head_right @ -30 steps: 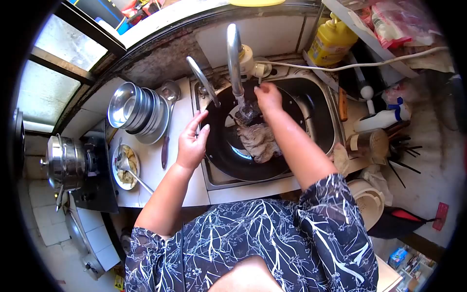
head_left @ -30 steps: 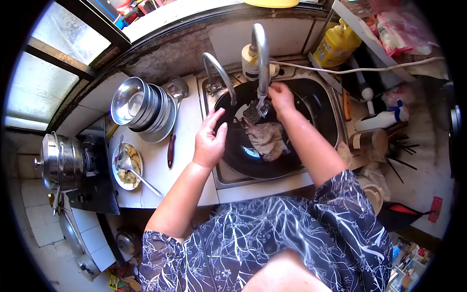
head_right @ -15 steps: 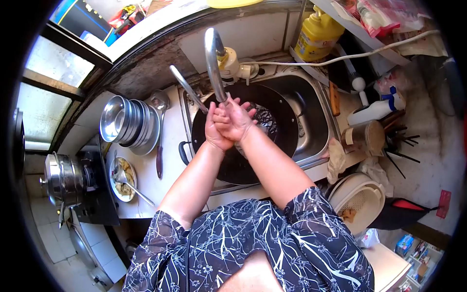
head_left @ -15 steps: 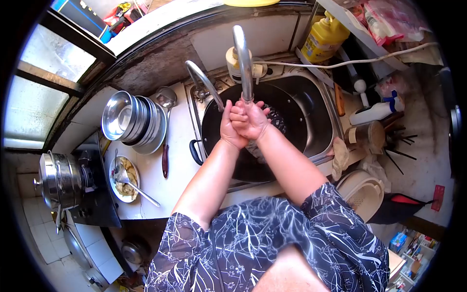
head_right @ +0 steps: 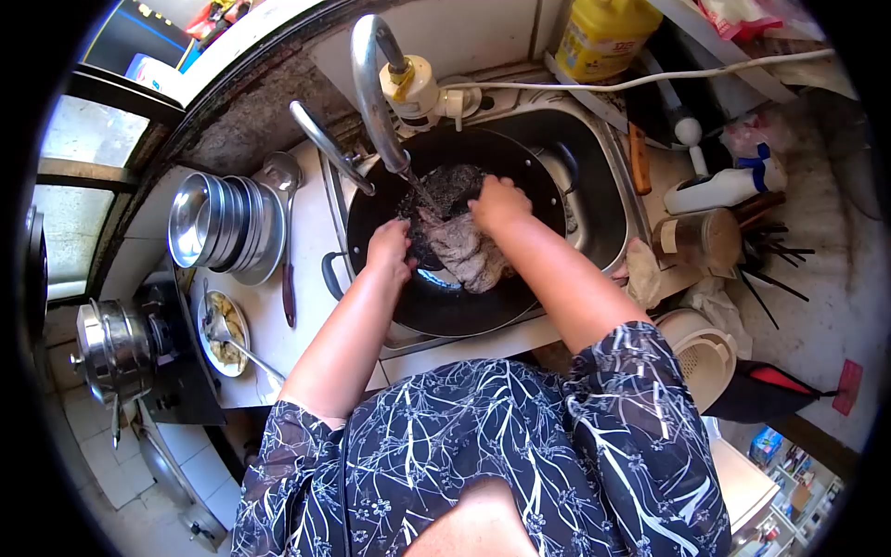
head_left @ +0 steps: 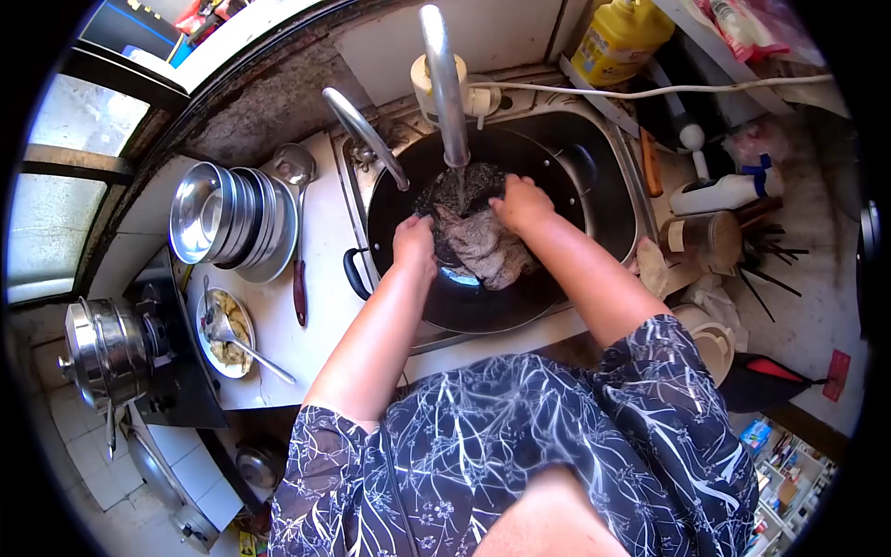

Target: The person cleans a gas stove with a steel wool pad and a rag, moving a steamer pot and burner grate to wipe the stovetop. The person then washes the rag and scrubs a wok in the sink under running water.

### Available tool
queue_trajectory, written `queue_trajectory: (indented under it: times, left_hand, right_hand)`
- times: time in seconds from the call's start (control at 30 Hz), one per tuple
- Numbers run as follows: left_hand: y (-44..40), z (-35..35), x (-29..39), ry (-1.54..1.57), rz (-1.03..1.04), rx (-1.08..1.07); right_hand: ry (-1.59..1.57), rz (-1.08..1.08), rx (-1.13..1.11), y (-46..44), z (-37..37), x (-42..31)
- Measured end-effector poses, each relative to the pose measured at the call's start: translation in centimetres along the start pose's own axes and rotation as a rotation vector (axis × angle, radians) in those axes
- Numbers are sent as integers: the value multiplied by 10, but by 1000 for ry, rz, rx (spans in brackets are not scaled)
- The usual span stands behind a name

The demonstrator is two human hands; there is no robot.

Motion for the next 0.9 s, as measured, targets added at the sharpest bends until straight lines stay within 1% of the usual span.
queue_trajectory:
  times: [0.03, 0.1, 0.13, 0.17, 0.2, 0.23, 0.27, 0.3, 0.37, 0.4, 0.43, 0.47, 0.5, 0.57, 0.6, 0.63, 0.7, 0.77, 0.8, 0.83, 0.9]
  left_hand:
    - [1, -3, -6, -4, -105, -23]
    - [-6, 7, -25, -52, -292, -68]
    - [-6, 16, -32, -34, -324, -211]
    - [12, 22, -27, -87, -285, -182]
    - [-7, 27, -36, -52, -266, -300]
    - [-25, 31, -46, -20, -255, -416]
    - [-9, 31, -34, 14, -316, -822]
    - [-14, 26, -33, -2, -255, -554]
    - [0, 14, -18, 45, -90, -389]
    - [11, 9, -15, 44, -89, -386]
    - [21, 2, -6, 27, -7, -333]
    - [27, -7, 0, 9, 72, -279]
    - [29, -13, 3, 5, 76, -276]
    - [34, -23, 7, 81, 136, -312]
    - [47, -25, 14, 89, 146, -311]
    - [54, -31, 18, 89, 148, -307]
    - [66, -42, 23, 121, 143, -360]
    - [76, -54, 28, 123, 150, -360]
    - [78, -60, 28, 119, 154, -370]
    - [81, -65, 29, 116, 158, -382]
    - [88, -73, 32, 132, 140, -389]
  right_hand:
    - [42, 67, 7, 10, -4, 6]
    - [-218, -176, -676, 19, 36, -9]
    - [-197, -261, -739, 23, 41, -14]
    - [-359, -239, -784, 33, 34, -29]
    - [-521, -208, -832, 43, 27, -44]
    - [-875, -55, -853, 43, 51, -38]
    - [-978, -39, -1012, 41, 62, -37]
    - [-1013, -61, -1024, 44, 34, -46]
    - [-989, -82, -970, 31, 3, -45]
    - [-938, -135, -703, 11, 1, -35]
    - [-877, -186, -436, -10, 4, -23]
    - [-543, -272, -158, -30, 11, -8]
    - [-548, -273, -155, -30, 18, -11]
    - [63, -391, 133, -24, 21, -21]
    - [218, -389, -240, -23, 48, -24]
    - [289, -461, -263, -6, 64, -29]
    - [313, -621, -443, 13, 46, -47]
    - [381, -491, -429, -6, 44, -32]
    - [456, -471, -338, -10, 35, -29]
    - [463, -475, -337, -15, 37, -27]
    - [-22, -197, -405, -24, 40, -18]
Point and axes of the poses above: each hand's wrist, its own y-axis away from the middle knuckle, its own z-axis out of the palm, x = y × z, the point moved 5 cm from there along -y, towards the middle knuckle, and after that the axes turned 7 degrees about -z, right-handed, at the moved point
